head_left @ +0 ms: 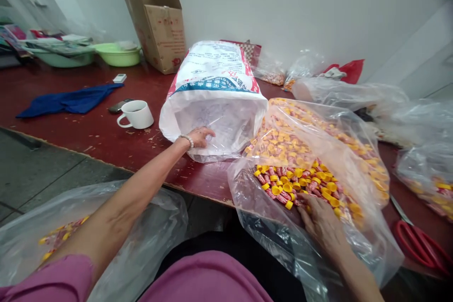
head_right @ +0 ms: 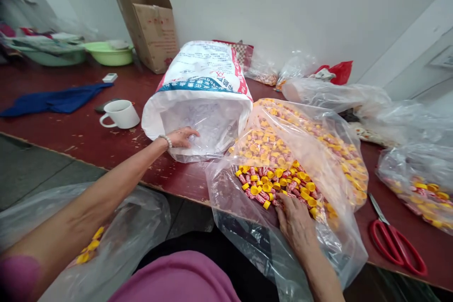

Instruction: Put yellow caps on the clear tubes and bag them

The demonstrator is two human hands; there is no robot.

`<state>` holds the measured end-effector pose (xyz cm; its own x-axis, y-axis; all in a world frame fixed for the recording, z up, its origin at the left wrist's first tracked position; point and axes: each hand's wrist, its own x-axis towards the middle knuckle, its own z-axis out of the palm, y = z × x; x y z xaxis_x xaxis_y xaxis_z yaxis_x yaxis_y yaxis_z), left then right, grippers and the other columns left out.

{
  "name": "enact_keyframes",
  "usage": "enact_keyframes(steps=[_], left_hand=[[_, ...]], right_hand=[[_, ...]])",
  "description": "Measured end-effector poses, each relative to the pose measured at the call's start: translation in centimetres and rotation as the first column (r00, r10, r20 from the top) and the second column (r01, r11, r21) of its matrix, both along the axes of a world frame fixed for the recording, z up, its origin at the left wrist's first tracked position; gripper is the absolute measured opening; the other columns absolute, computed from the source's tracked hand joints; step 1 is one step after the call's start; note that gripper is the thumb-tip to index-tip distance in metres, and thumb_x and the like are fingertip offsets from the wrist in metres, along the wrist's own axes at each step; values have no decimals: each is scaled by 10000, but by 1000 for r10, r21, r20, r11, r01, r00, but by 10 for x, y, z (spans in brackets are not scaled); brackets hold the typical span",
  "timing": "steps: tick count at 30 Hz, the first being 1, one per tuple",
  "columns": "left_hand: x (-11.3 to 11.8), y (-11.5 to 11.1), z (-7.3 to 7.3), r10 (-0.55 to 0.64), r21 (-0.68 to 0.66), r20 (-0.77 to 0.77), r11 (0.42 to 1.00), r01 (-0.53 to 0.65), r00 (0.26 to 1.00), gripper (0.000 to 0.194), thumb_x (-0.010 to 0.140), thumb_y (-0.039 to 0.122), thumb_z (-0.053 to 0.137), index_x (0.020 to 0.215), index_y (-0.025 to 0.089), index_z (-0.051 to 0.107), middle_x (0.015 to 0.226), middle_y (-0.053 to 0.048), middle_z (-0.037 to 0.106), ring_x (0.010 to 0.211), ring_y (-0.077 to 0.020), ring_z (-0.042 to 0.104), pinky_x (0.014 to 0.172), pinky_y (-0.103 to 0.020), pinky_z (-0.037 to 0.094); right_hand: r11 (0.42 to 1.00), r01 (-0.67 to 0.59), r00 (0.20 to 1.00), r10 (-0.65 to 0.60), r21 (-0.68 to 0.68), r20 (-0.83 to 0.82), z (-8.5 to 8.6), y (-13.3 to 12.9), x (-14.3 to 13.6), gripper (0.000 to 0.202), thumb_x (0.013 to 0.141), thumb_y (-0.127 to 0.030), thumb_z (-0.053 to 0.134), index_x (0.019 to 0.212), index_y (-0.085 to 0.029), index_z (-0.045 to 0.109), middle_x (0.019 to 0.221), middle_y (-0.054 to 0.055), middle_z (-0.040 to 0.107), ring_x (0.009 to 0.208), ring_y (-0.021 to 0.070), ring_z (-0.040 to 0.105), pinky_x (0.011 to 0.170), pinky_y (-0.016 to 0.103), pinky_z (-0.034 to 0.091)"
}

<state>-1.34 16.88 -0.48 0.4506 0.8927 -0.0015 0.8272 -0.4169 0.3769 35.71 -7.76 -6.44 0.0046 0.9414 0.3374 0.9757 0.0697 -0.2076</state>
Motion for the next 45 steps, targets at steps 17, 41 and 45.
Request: enact_keyframes(steps=[17,41,45], left_hand=[[28,-42,-14,421,58,150,900,-433,895,251,744,326,481,880,180,634,866,-107,680,880,-264,628,754,-330,461],[41,-170,8,291,-478,823,819,318,489,331,733,274,667,1035,168,582,969,-35,597,799,-132,600,742,-263,487],[65,-213,11,292,-525,827,704,477,480,293,753,246,668,1035,188,614,1060,-47,604,1006,-175,542,897,-293,430]], right_hand=[[963,218,815,-269,-158,-514,14,-12,-15,480,740,-566,573,1002,-165,600,749,62,682,606,186,617,557,310,508],[989,140,396,-15,44,-918,85,-15,-91,333,697,-399,699,953,-194,643,873,33,686,722,149,637,696,305,531],[988,-32,372,150,149,-916,90,-9,-126,283,748,-328,679,987,-200,599,903,22,656,762,126,622,714,272,514]])
